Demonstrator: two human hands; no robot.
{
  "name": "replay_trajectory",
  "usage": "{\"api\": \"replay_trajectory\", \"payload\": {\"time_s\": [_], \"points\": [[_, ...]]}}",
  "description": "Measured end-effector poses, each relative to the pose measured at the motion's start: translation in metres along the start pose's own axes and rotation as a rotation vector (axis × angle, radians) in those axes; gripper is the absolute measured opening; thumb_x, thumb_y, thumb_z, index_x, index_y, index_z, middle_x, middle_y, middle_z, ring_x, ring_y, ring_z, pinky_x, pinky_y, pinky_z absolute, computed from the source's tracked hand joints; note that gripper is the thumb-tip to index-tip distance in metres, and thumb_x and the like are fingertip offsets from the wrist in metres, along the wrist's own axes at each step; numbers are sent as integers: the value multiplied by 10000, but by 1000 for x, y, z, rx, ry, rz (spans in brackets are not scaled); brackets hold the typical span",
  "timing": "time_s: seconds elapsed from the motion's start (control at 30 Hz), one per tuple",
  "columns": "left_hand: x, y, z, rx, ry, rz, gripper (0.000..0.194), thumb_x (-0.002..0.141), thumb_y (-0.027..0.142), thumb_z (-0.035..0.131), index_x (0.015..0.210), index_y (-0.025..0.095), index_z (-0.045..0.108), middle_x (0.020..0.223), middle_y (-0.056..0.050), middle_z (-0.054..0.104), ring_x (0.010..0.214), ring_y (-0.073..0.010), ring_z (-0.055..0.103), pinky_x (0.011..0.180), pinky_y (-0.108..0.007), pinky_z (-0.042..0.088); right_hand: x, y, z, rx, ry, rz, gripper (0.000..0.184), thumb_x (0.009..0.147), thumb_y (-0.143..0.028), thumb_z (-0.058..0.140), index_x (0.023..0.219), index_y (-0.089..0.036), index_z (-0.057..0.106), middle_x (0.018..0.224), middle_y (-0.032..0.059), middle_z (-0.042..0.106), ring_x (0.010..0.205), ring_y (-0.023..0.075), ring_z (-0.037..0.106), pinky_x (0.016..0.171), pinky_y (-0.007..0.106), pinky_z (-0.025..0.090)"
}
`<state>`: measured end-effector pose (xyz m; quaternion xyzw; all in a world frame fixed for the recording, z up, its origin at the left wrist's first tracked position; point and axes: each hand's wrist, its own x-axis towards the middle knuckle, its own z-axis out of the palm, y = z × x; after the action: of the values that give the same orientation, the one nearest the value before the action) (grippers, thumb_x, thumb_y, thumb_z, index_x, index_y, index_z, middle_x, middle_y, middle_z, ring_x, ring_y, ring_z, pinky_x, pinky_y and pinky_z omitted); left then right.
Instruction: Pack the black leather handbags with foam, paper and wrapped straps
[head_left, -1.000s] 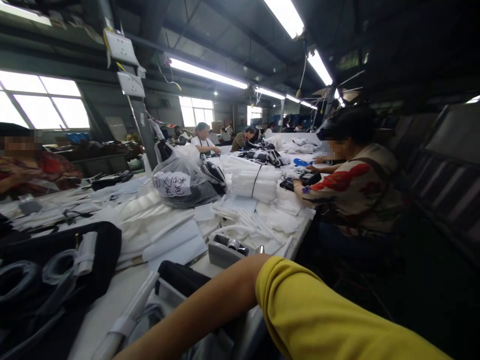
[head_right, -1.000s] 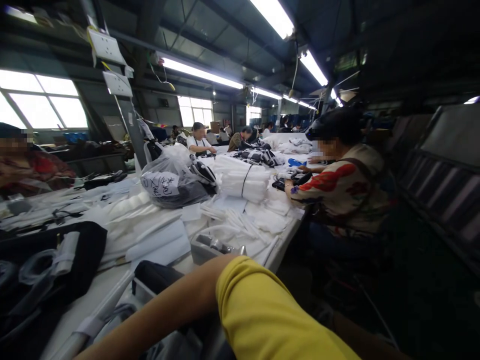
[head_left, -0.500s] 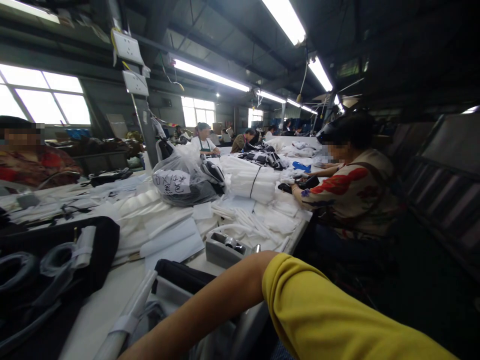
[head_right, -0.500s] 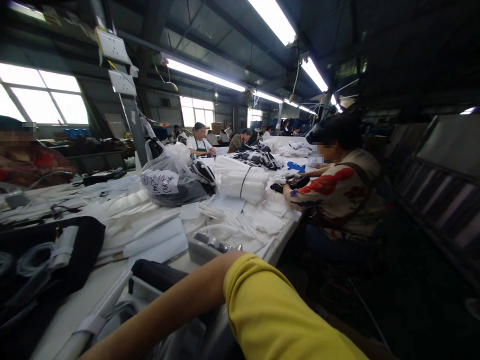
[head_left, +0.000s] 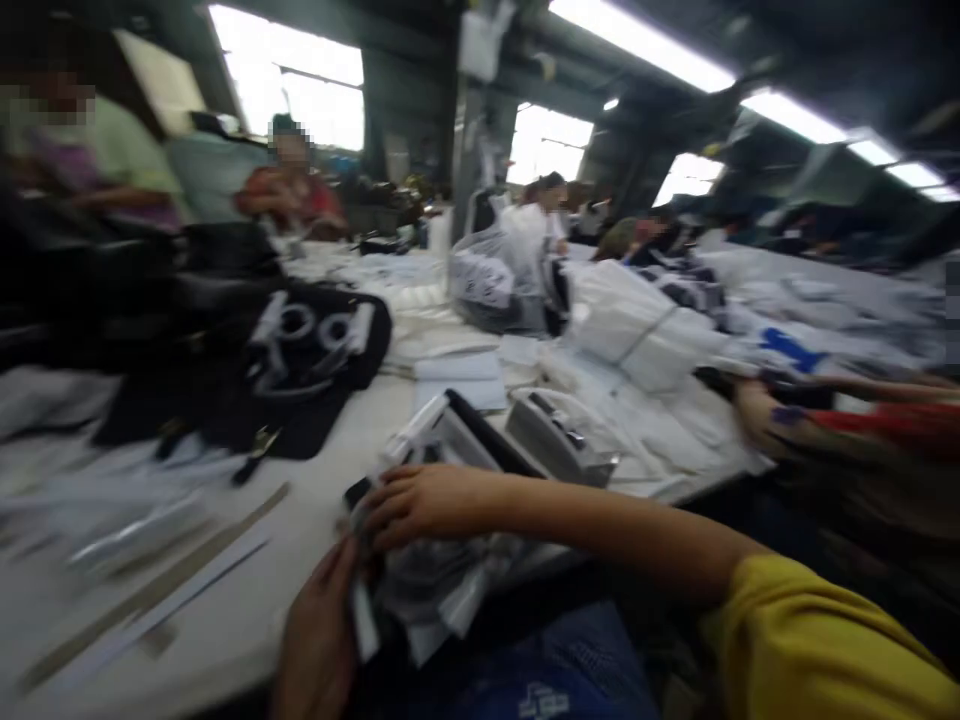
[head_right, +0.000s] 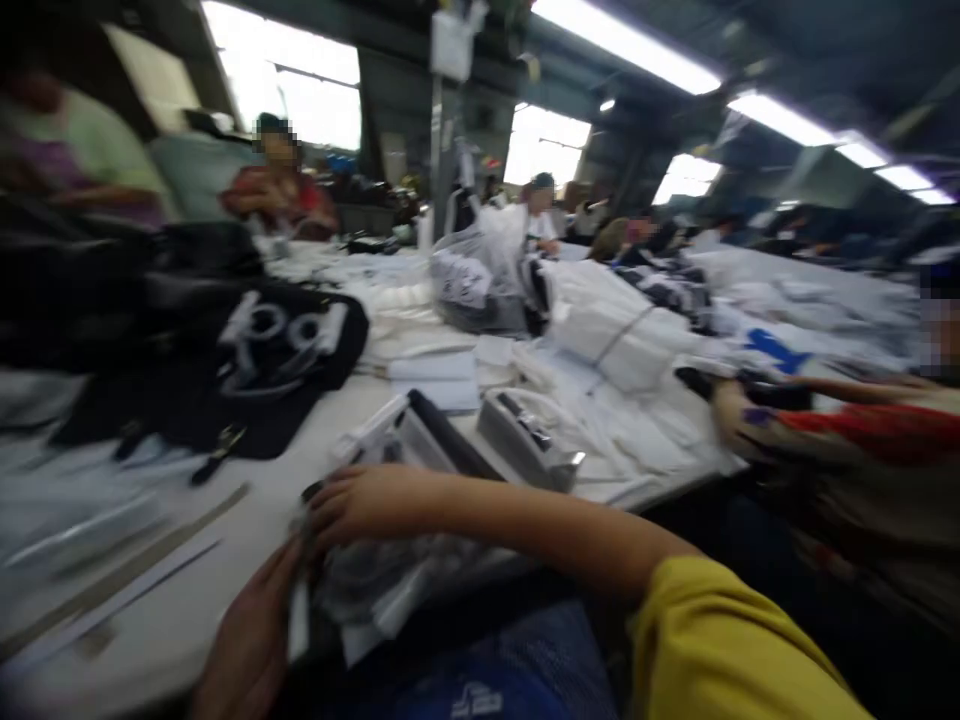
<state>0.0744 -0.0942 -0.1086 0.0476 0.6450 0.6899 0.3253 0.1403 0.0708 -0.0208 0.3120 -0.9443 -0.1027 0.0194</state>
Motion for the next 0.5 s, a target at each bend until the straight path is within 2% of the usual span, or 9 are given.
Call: {"api": "replay_trajectory", "payload": {"time_s": [0.07, 0.17, 0.27, 0.37, 0.43, 0.5], "points": [[4, -13, -7, -246, -24, -11, 506, 632, 499, 837, 962, 130, 735, 959, -88, 748, 907, -236, 671, 822, -332, 530, 4, 4, 5, 134, 10, 7, 271, 999, -207, 482, 1177, -249, 683, 1299, 21, 668, 1220, 171, 567, 1088, 356, 344], [13, -22, -10, -457, -37, -51, 568, 643, 446, 852, 1076, 107, 706, 874, -68, 734, 748, -147, 645, 702, -246, 502, 14, 15, 16, 219, 7, -9, 234, 997, -197, 497, 1119, -232, 693, 1181, 50, 716, 1140, 170, 607, 1034, 383, 364], [12, -22, -6, -514, 32, -50, 726, 651, 422, 860, 1260, 124, 600, 760, -25, 703, 616, -99, 597, 595, -200, 450, 21, 20, 18, 277, -3, -44, 227, 1000, -216, 499, 1110, -236, 697, 1128, 42, 734, 1085, 173, 631, 995, 382, 378], [5, -20, -2, -535, 81, -39, 883, 692, 410, 844, 1428, 166, 422, 753, -8, 704, 612, -101, 601, 606, -205, 451, 26, 22, 14, 325, 12, -26, 256, 1011, -212, 467, 1107, -248, 702, 1119, 33, 744, 1000, 156, 661, 924, 351, 410], [3, -20, -2, -564, 97, -41, 936, 702, 405, 842, 1469, 173, 356, 780, -12, 711, 635, -109, 614, 623, -212, 458, 32, 25, 13, 314, 13, 13, 288, 1012, -188, 444, 1114, -254, 705, 1154, 40, 737, 972, 150, 674, 882, 335, 426], [3, -20, -2, -590, 119, -67, 958, 691, 402, 854, 1470, 159, 352, 806, -28, 720, 671, -125, 638, 632, -216, 463, 39, 27, 13, 286, -3, 40, 296, 1004, -175, 448, 1121, -255, 708, 1179, 49, 730, 975, 153, 683, 864, 327, 438]]}}
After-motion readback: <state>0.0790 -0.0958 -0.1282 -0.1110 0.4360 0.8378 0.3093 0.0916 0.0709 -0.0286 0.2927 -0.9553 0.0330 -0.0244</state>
